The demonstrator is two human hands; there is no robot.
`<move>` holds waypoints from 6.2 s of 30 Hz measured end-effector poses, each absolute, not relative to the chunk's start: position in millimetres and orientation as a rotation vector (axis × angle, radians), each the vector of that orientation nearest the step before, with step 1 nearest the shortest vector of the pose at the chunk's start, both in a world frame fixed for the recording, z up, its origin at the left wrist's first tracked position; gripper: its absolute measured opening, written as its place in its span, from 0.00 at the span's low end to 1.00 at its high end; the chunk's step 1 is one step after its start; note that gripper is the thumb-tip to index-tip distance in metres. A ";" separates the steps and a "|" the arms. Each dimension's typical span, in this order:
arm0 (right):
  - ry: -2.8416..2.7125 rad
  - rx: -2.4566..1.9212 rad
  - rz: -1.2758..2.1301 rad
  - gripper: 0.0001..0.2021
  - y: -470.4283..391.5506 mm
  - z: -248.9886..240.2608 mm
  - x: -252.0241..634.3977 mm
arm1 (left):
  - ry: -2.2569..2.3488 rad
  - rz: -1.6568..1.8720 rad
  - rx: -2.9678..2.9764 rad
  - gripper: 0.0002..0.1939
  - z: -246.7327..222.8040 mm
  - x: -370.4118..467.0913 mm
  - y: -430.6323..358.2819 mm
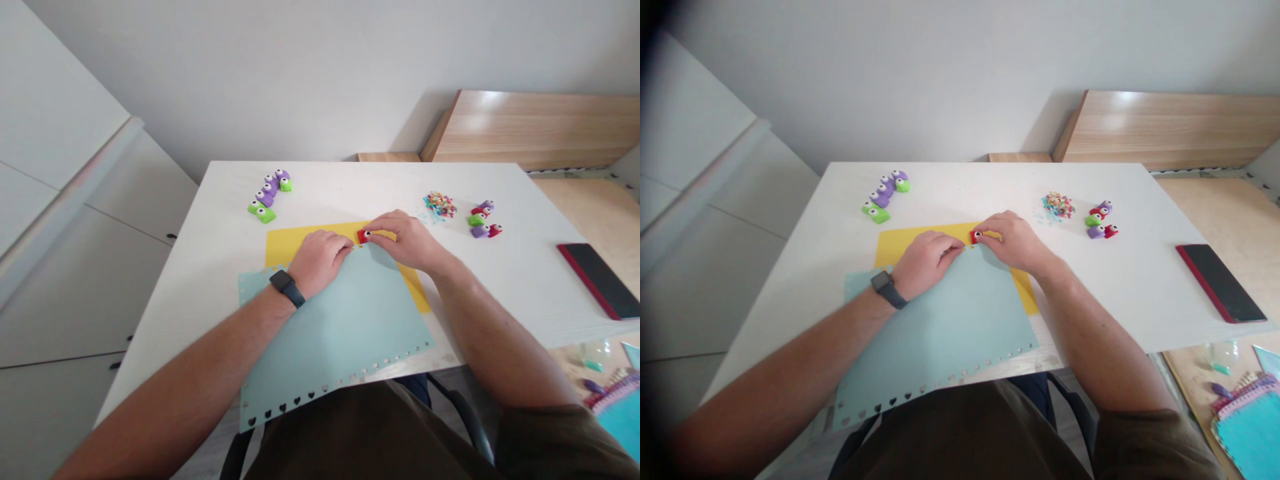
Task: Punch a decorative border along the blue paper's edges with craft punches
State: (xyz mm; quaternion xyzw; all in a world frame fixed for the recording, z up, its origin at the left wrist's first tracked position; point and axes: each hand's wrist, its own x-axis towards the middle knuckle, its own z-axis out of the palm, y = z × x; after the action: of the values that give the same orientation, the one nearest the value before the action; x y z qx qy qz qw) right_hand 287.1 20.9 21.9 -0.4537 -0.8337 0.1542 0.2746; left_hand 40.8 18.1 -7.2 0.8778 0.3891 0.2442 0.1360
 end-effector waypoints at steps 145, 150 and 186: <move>-2.312 -1.170 0.350 0.09 15.8 28.9 289.1 | 1.120 0.721 2.545 0.12 -10.3 41.0 19.4; -2.305 -1.192 0.353 0.08 15.6 29.2 288.8 | 1.122 0.712 2.553 0.12 -10.9 40.9 19.8; -2.329 -1.225 0.359 0.09 16.5 23.6 286.8 | 1.094 0.678 2.537 0.11 -7.5 37.7 27.4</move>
State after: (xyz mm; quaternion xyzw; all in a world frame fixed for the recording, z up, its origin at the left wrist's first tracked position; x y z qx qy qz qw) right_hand 286.8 16.5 23.6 -0.4477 -0.8512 0.1313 0.2404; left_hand 37.7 27.4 -7.5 0.8820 0.3804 0.2358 0.1476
